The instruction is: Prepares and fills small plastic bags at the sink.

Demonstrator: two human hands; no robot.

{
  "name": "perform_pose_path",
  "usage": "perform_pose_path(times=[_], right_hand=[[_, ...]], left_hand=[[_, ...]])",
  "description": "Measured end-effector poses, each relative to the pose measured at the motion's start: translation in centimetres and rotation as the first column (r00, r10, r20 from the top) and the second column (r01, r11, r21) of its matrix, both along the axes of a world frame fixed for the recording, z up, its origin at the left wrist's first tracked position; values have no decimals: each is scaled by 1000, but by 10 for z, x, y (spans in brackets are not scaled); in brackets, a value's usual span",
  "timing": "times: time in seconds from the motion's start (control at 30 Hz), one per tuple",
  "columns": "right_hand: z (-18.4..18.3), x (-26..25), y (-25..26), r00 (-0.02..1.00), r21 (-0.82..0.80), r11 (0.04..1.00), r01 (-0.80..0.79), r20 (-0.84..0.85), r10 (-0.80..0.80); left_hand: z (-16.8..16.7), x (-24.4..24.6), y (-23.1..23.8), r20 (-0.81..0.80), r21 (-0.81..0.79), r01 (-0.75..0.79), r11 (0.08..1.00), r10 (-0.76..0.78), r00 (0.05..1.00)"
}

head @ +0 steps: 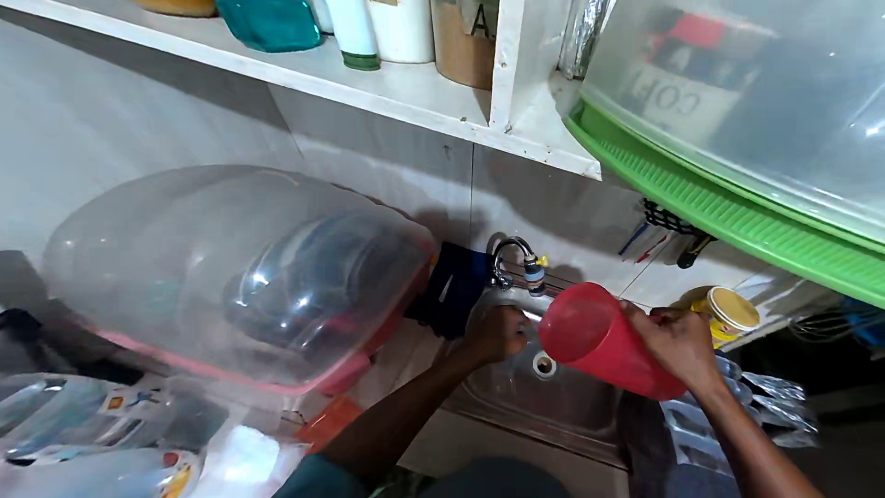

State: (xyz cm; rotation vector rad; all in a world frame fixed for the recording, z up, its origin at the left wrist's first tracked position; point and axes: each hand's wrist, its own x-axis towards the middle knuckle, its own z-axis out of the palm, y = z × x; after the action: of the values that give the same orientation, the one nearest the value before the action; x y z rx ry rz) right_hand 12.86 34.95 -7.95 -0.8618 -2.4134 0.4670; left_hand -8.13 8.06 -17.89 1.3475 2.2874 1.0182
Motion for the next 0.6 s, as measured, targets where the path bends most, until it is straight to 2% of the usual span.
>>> perform_pose_path(times=[0.1, 0.3, 0.6], right_hand=[[12, -6, 0, 992, 67, 998, -3, 124, -6], [21, -14, 3, 965, 174, 984, -26, 262, -21], [33, -18, 1, 963, 191, 980, -53, 270, 0]], left_hand=[[-2, 3, 9, -15, -57, 18, 998, -19, 1000], [-4, 6, 17, -66, -105, 46, 993, -53, 996], [-5, 8, 18, -61, -122, 51, 991, -59, 996]])
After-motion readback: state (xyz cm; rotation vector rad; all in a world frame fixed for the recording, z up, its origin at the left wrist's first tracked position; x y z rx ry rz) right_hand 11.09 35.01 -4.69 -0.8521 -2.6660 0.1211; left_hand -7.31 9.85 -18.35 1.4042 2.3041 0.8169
